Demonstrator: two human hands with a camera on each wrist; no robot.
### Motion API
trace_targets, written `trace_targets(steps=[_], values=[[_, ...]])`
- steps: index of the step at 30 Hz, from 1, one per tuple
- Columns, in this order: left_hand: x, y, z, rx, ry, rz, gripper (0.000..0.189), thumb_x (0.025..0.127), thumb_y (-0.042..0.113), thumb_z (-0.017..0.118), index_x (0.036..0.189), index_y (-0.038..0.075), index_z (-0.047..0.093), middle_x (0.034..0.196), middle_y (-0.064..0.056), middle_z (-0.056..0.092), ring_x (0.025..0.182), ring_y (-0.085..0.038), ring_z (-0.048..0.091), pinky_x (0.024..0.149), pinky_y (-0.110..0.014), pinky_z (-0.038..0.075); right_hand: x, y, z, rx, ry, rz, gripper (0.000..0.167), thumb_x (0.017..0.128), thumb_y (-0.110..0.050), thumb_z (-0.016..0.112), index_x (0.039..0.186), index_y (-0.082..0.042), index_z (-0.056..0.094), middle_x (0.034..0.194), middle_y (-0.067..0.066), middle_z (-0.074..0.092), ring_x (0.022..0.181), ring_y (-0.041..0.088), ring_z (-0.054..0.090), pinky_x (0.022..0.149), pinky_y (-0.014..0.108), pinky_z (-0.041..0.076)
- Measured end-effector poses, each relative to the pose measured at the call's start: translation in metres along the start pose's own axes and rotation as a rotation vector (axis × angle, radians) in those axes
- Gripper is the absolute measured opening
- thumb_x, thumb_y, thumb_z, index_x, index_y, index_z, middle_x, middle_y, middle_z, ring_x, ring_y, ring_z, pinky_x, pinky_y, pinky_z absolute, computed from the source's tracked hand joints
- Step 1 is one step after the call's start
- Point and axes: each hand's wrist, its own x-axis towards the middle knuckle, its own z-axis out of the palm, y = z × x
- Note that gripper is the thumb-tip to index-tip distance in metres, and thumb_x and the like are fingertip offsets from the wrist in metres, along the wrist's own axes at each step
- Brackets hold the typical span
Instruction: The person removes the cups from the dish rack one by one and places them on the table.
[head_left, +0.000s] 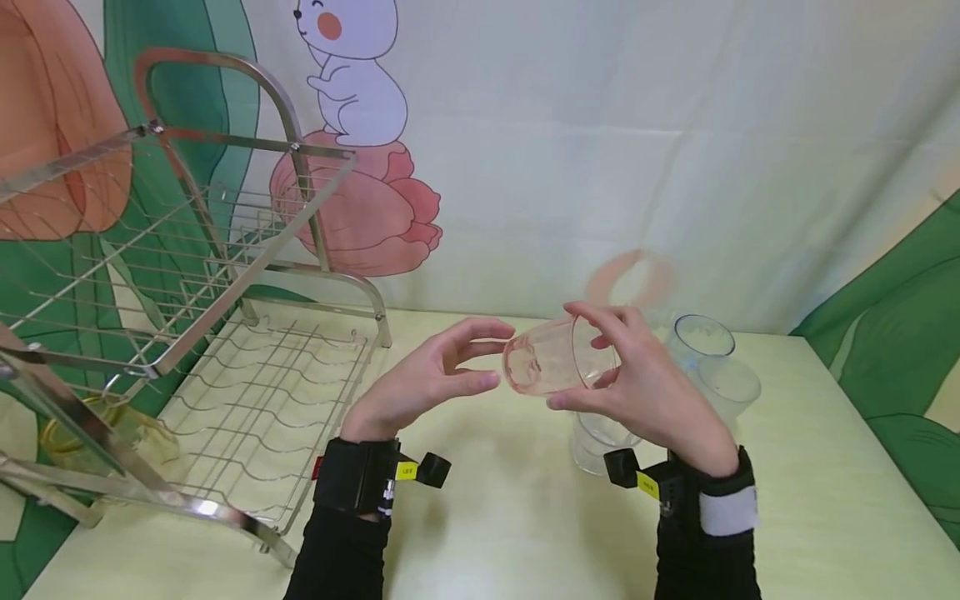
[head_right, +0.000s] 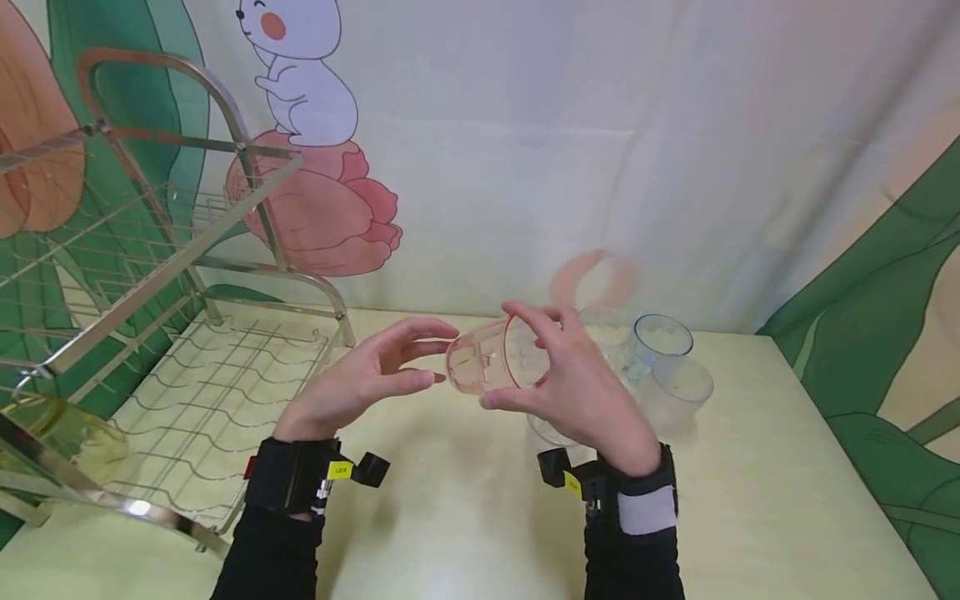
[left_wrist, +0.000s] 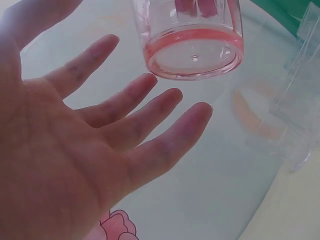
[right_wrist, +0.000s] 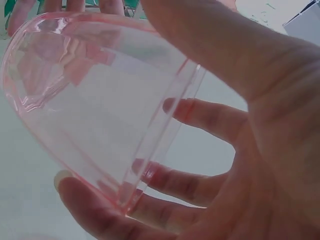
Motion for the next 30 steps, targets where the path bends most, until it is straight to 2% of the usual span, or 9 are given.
trace_targets(steps=[7, 11, 16, 21, 26, 30], values=[[-0.009, 0.0, -0.006, 0.096, 0.037, -0.062, 0.048, 0.093, 0.024, 0.07, 0.137, 0.023, 0.051, 0.141, 0.005, 0.049, 0.131, -0.018, 0.045, 0.101, -0.047, 0.043, -0.002, 0.008, -0.008, -0.018, 0.006, 0.041, 0.092, 0.071, -0.046, 0.086, 0.148, -0.031, 0.038, 0.13, 0.008, 0.039, 0.074, 0.015, 0.066, 0.068, 0.032, 0.056], [-0.011, 0.005, -0.014, 0.186, 0.037, -0.097, 0.05, 0.091, 0.032, 0.071, 0.136, 0.025, 0.052, 0.14, 0.008, 0.049, 0.131, -0.018, 0.045, 0.101, -0.045, 0.043, -0.006, 0.011, -0.018, -0.06, 0.023, 0.063, 0.092, 0.072, -0.047, 0.084, 0.149, -0.03, 0.037, 0.134, 0.012, 0.037, 0.075, 0.016, 0.067, 0.067, 0.033, 0.056], [-0.016, 0.014, -0.027, 0.315, 0.064, -0.144, 0.049, 0.091, 0.034, 0.071, 0.136, 0.025, 0.053, 0.138, 0.009, 0.049, 0.13, -0.018, 0.045, 0.102, -0.043, 0.041, -0.013, 0.014, -0.03, -0.114, 0.041, 0.097, 0.094, 0.073, -0.053, 0.082, 0.15, -0.027, 0.035, 0.132, 0.016, 0.038, 0.078, 0.018, 0.067, 0.068, 0.035, 0.055], [-0.019, 0.02, -0.039, 0.416, 0.072, -0.203, 0.052, 0.09, 0.04, 0.071, 0.136, 0.026, 0.052, 0.138, 0.01, 0.049, 0.131, -0.018, 0.044, 0.104, -0.045, 0.039, -0.023, 0.021, -0.043, -0.148, 0.068, 0.121, 0.093, 0.074, -0.054, 0.081, 0.151, -0.029, 0.034, 0.135, 0.016, 0.036, 0.089, 0.024, 0.065, 0.069, 0.037, 0.054], [-0.022, 0.024, -0.05, 0.454, 0.065, -0.241, 0.055, 0.091, 0.039, 0.07, 0.139, 0.022, 0.051, 0.139, 0.006, 0.049, 0.131, -0.021, 0.044, 0.103, -0.049, 0.039, -0.033, 0.032, -0.054, -0.172, 0.088, 0.134, 0.091, 0.076, -0.049, 0.081, 0.152, -0.027, 0.034, 0.136, 0.017, 0.036, 0.106, 0.03, 0.057, 0.069, 0.036, 0.055], [-0.023, 0.029, -0.057, 0.492, 0.064, -0.28, 0.054, 0.092, 0.039, 0.069, 0.14, 0.021, 0.05, 0.139, 0.005, 0.049, 0.131, -0.023, 0.043, 0.103, -0.051, 0.039, -0.04, 0.04, -0.061, -0.18, 0.101, 0.156, 0.091, 0.077, -0.045, 0.082, 0.152, -0.024, 0.033, 0.137, 0.018, 0.035, 0.108, 0.033, 0.054, 0.066, 0.033, 0.054]])
